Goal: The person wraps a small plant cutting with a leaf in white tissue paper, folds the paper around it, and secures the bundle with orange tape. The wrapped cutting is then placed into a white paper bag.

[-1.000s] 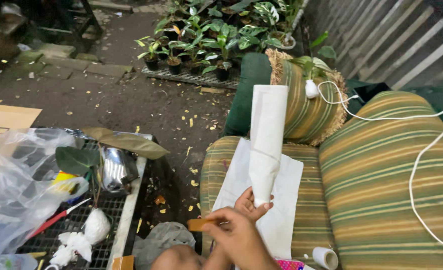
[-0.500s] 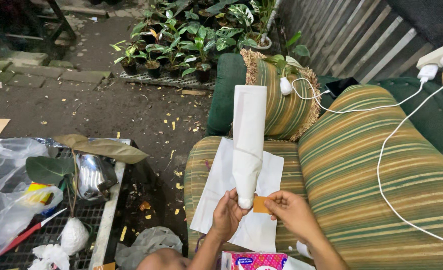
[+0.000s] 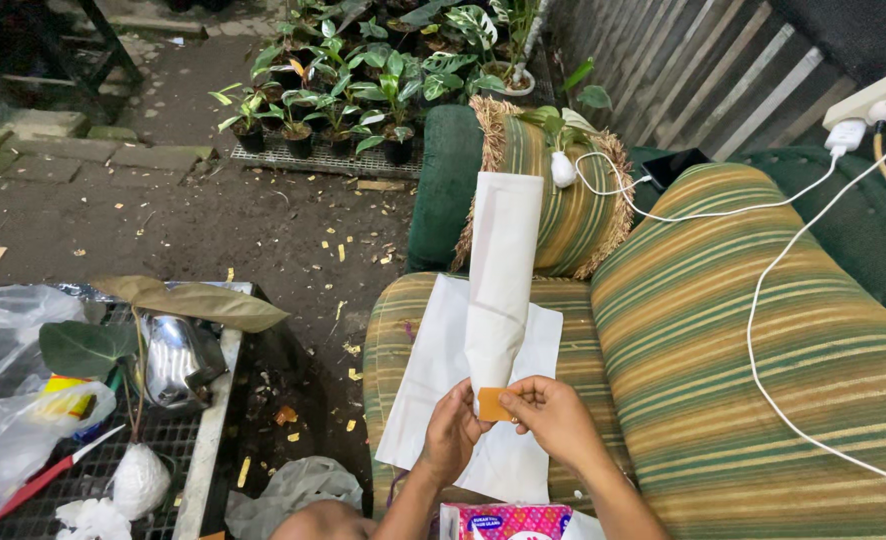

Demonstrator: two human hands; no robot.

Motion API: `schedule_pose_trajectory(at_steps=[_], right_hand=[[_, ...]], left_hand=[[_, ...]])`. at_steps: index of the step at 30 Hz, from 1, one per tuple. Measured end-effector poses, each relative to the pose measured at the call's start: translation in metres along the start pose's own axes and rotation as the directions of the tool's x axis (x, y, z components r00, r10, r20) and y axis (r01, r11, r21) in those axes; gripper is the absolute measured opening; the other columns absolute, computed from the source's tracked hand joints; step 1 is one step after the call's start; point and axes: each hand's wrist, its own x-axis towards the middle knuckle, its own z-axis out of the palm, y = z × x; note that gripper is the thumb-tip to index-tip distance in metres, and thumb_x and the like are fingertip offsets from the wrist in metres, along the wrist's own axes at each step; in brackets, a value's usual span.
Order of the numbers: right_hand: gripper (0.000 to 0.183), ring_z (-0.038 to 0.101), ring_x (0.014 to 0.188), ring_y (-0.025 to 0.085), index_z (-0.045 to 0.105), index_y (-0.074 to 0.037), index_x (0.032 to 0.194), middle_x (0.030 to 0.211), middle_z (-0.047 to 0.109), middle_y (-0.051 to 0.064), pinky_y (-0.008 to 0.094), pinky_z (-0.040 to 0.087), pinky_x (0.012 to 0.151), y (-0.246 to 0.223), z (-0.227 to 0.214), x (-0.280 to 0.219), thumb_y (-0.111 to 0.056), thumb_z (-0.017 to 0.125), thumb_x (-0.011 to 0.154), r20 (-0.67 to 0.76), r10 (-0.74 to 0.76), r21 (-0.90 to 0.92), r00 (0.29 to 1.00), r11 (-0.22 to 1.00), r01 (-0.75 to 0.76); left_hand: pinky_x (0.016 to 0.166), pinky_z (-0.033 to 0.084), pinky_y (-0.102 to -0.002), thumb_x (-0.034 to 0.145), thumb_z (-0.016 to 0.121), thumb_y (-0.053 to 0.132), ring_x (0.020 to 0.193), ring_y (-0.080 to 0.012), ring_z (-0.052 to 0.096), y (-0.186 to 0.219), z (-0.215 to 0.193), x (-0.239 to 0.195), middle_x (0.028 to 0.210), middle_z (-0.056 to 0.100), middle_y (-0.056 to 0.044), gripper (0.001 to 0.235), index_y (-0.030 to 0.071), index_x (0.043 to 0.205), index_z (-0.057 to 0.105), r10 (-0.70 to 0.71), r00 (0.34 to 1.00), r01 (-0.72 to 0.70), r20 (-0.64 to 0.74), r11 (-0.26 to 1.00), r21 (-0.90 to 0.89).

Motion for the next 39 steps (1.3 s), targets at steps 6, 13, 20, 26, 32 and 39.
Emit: schedule_pose_trajectory(at_steps=[6, 13, 20, 26, 32, 39], right_hand=[[0.026, 0.062, 0.061, 0.01, 0.072, 0.004, 0.098, 0.081, 0.075, 0.007, 0.025, 0.051, 0.054, 0.005, 0.001, 0.003, -0.019, 0.078, 0.087, -0.022, -0.025, -0.008, 0.999, 1.0, 0.025], [0.028, 0.064, 0.062, 0.009, 0.073, 0.003, 0.095, 0.079, 0.076, 0.007, 0.025, 0.053, 0.054, 0.006, 0.006, 0.005, -0.022, 0.079, 0.086, -0.064, -0.022, -0.04, 0.998, 0.999, 0.02], [0.03, 0.065, 0.062, 0.009, 0.075, 0.003, 0.095, 0.08, 0.079, 0.007, 0.025, 0.053, 0.055, -0.005, 0.012, -0.003, -0.024, 0.08, 0.085, -0.109, -0.045, -0.06, 0.993, 0.997, 0.038], [0.026, 0.067, 0.065, 0.009, 0.077, 0.0, 0.096, 0.077, 0.078, 0.006, 0.025, 0.054, 0.057, -0.013, 0.024, -0.014, -0.024, 0.079, 0.085, -0.191, -0.034, -0.1, 0.981, 0.995, 0.015], [0.024, 0.07, 0.065, 0.01, 0.076, 0.001, 0.094, 0.077, 0.079, 0.007, 0.025, 0.055, 0.058, -0.009, 0.038, -0.018, -0.021, 0.079, 0.085, -0.233, -0.078, -0.008, 0.969, 0.997, 0.078], [0.024, 0.069, 0.065, 0.009, 0.076, 0.003, 0.095, 0.075, 0.078, 0.008, 0.025, 0.057, 0.059, -0.01, 0.054, -0.022, -0.02, 0.079, 0.085, -0.3, -0.089, 0.006, 0.95, 0.995, 0.096]], left_hand=[[0.103, 0.051, -0.038, 0.104, 0.048, 0.046, 0.12, -0.0205, 0.062, 0.003, 0.003, -0.001, 0.134, 0.062, -0.015, 0.068, -0.008, 0.146, 0.046, -0.009, 1.0, 0.009, 0.001, 1.0, 0.027], [0.102, 0.05, -0.037, 0.102, 0.051, 0.044, 0.12, -0.019, 0.062, 0.007, 0.007, -0.004, 0.132, 0.063, -0.013, 0.067, -0.006, 0.146, 0.046, -0.022, 1.0, 0.022, 0.008, 0.997, 0.078], [0.093, 0.048, -0.034, 0.1, 0.062, 0.031, 0.112, -0.0176, 0.06, 0.005, 0.005, -0.003, 0.129, 0.063, -0.012, 0.06, -0.005, 0.146, 0.05, -0.034, 0.998, 0.042, -0.048, 0.985, 0.165], [0.096, 0.052, -0.031, 0.095, 0.072, 0.02, 0.111, -0.0163, 0.065, 0.001, 0.011, 0.0, 0.122, 0.071, -0.012, 0.049, -0.005, 0.134, 0.059, 0.041, 0.987, 0.02, -0.156, 0.929, 0.37], [0.086, 0.06, -0.031, 0.095, 0.07, 0.025, 0.098, -0.0173, 0.071, -0.007, 0.006, 0.004, 0.112, 0.074, -0.013, 0.047, -0.006, 0.129, 0.061, 0.106, 0.967, -0.015, -0.233, 0.933, 0.361], [0.075, 0.056, -0.026, 0.098, 0.067, 0.028, 0.087, -0.0113, 0.067, -0.015, 0.003, -0.003, 0.103, 0.074, -0.01, 0.044, -0.006, 0.126, 0.062, 0.251, 0.938, -0.1, -0.239, 0.856, 0.507]])
